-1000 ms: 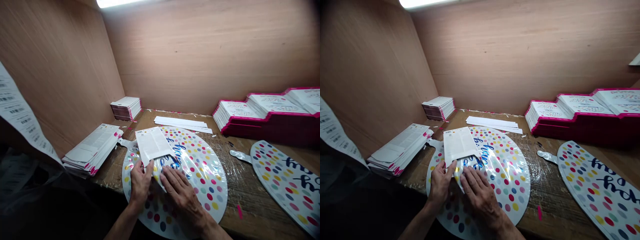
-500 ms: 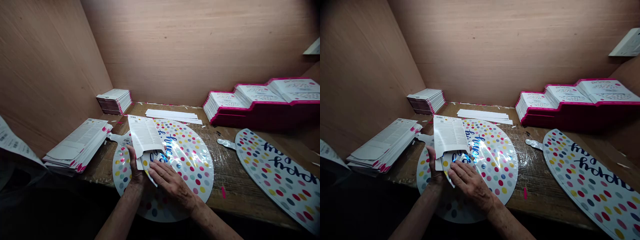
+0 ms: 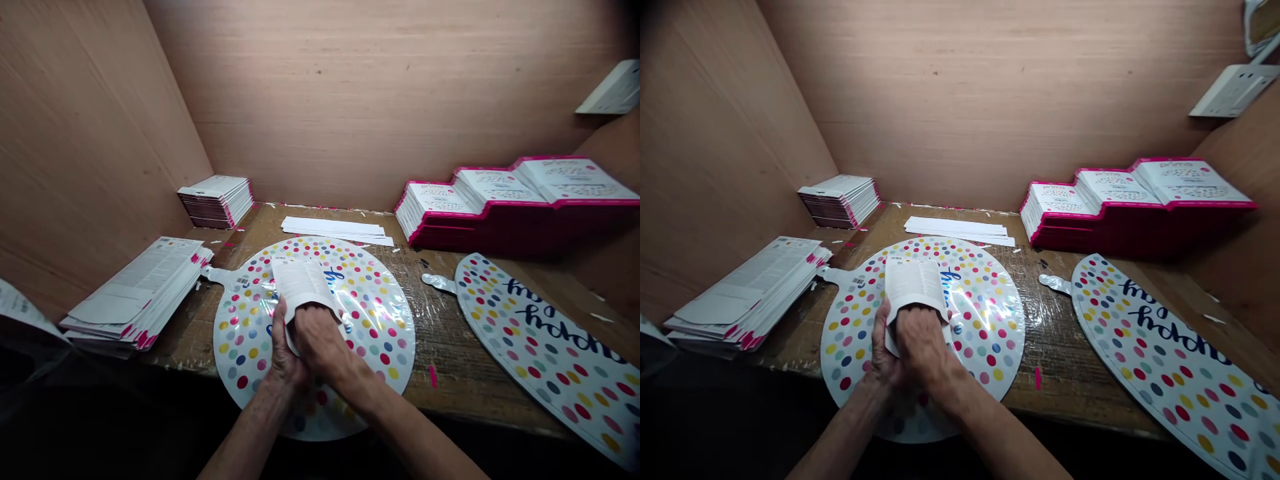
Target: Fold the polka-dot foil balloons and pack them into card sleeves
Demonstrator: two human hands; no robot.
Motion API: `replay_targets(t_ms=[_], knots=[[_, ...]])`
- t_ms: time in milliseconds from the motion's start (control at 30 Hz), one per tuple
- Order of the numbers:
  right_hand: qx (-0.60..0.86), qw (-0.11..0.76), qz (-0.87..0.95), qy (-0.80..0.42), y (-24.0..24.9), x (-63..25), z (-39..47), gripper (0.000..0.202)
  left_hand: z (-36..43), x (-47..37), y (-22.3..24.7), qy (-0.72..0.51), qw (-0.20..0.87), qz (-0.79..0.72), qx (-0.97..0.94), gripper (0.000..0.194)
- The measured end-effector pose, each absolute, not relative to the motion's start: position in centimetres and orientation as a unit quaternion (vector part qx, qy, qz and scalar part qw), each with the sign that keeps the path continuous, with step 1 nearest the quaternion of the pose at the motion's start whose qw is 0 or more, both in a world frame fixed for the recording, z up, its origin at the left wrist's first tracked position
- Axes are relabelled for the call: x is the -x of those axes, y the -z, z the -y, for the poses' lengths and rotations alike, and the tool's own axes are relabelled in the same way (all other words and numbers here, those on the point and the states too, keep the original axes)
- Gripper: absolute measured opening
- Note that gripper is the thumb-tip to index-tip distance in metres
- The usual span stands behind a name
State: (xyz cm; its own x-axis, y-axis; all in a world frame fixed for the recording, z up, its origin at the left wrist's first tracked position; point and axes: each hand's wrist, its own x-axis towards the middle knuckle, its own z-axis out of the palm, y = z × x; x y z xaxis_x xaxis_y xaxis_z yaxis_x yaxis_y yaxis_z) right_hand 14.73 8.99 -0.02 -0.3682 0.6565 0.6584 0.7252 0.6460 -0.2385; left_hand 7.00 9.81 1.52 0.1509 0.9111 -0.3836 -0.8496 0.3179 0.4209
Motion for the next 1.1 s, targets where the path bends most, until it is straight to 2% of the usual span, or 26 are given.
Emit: replay_targets(t_ms=[67, 133, 167, 233, 300, 367, 467, 533, 767, 1100], knots=[[0.393, 0.349, 0.848, 0.067, -0.3, -15.6, -7.0, 0.045, -10.1, -4.4, -2.1, -0.54, 0.732, -0.393, -0.135, 0.055], [0.371, 0.326, 0.865, 0.086, 0.2, -17.0, -4.6, 0.044, -10.3, -1.7, -2.9, -0.405, 0.672, -0.545, -0.297, 0.049], [0.367, 0.317, 0.87, 0.084, 0.5, -17.7, -3.5, 0.042, -10.5, -0.7, -3.3, -0.322, 0.596, -0.624, -0.389, 0.049], [0.363, 0.31, 0.877, 0.059, 1.2, -19.1, -1.8, 0.036, -11.3, 0.2, -4.0, -0.225, 0.35, -0.736, -0.535, 0.048], [0.35, 0.327, 0.877, 0.025, 1.4, -20.2, -1.0, 0.03, -12.6, -0.7, -4.0, -0.218, 0.133, -0.728, -0.636, 0.042], [0.335, 0.365, 0.869, -0.005, 0.9, -21.4, -1.1, 0.025, -13.9, -2.9, -3.1, -0.204, 0.055, -0.638, -0.741, 0.041], [0.37, 0.4, 0.838, 0.007, -0.1, -23.5, -2.1, 0.019, -14.4, -6.4, -0.6, -0.102, 0.054, -0.496, -0.861, 0.051], [0.416, 0.382, 0.824, 0.046, -0.2, -25.1, -2.9, 0.017, -13.7, -7.7, 0.9, -0.061, 0.057, -0.439, -0.894, 0.052], [0.468, 0.275, 0.838, 0.056, 1.2, -27.5, -3.9, 0.021, -11.7, -7.3, 1.8, -0.066, 0.144, -0.387, -0.908, 0.053], [0.402, 0.156, 0.901, 0.056, 1.1, -27.7, -4.2, 0.02, -10.4, -7.3, 1.7, -0.114, 0.176, -0.39, -0.897, 0.048]])
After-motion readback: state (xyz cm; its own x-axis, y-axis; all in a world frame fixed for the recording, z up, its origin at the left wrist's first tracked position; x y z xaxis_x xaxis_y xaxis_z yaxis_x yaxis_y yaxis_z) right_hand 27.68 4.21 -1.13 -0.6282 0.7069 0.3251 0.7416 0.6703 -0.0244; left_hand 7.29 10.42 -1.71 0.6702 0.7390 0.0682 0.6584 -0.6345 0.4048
